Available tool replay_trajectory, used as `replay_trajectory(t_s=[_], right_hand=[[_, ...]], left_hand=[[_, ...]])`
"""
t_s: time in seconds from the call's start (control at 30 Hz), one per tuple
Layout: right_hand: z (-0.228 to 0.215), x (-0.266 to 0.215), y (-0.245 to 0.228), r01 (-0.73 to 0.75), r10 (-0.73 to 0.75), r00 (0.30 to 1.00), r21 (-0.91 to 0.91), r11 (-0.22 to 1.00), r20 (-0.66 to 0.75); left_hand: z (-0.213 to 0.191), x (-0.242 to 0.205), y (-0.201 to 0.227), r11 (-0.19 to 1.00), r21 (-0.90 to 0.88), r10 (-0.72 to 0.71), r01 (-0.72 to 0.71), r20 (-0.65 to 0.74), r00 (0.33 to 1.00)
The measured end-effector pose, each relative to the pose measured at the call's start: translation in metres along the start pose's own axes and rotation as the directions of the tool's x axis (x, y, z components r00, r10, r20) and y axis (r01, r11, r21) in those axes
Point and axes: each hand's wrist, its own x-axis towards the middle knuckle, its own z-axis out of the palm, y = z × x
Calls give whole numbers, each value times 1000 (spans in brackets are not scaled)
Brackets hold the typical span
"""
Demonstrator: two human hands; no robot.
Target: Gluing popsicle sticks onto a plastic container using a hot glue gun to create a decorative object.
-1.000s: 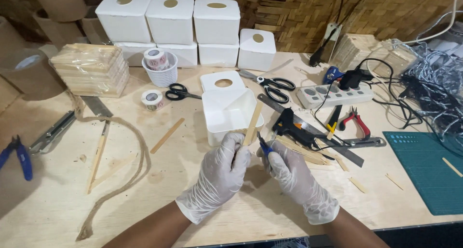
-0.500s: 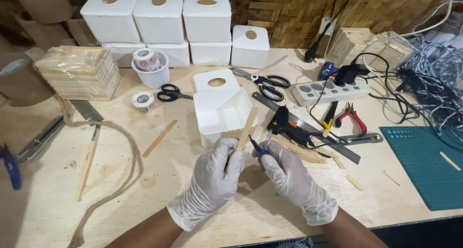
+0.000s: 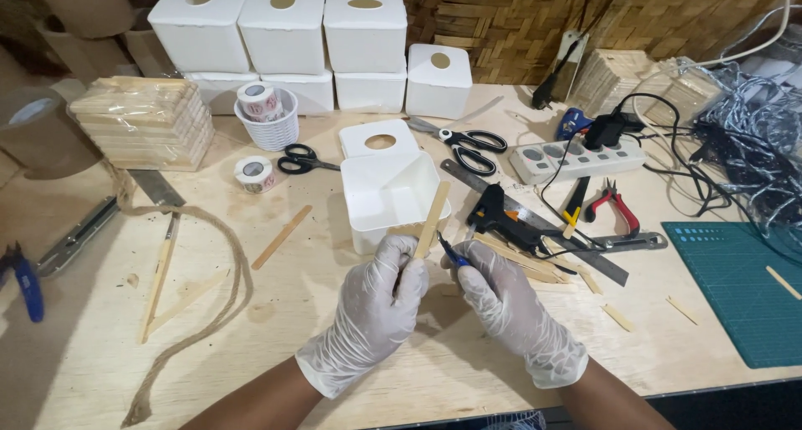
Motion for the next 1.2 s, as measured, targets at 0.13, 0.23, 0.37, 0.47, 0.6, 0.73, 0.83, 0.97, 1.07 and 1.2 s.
replay_trajectory(t_s=[0.13,0.23,0.37,0.47,0.6,0.73,0.83,0.97,1.07,1.2], right_hand=[[0,0,1,-28,28,1000,20,999,5],[0,0,1,-63,62,998,23,998,6],[-2,0,0,-48,48,999,24,999,17],[-2,0,2,-53,53,999,-11,999,8],[-1,0,0,-75,76,997,-20,997,17],[1,0,6,-62,61,998,-45,997,-7],[1,1,6,-56,55,998,-116,992,-10],[0,0,8,-46,42,999,-197,979,-26],[2,-1,18,-83,76,996,-232,969,-39],[8,-4,28,-141,122,989,-265,954,-89]], left_hand=[[1,0,0,1000,12,-9,10,-15,1000],[0,0,2,1000,0,-17,17,8,1000],[1,-1,3,1000,-20,-17,17,12,1000],[1,0,2,1000,-3,-1,1,18,1000],[1,-1,3,1000,-10,-4,4,25,1000],[1,-2,4,999,-30,-31,32,34,999],[0,-1,5,1000,-24,-13,14,28,1000],[1,-1,5,1000,0,-28,28,22,999],[0,0,4,998,-22,-60,62,57,997],[-2,0,8,994,-36,-98,101,83,992]])
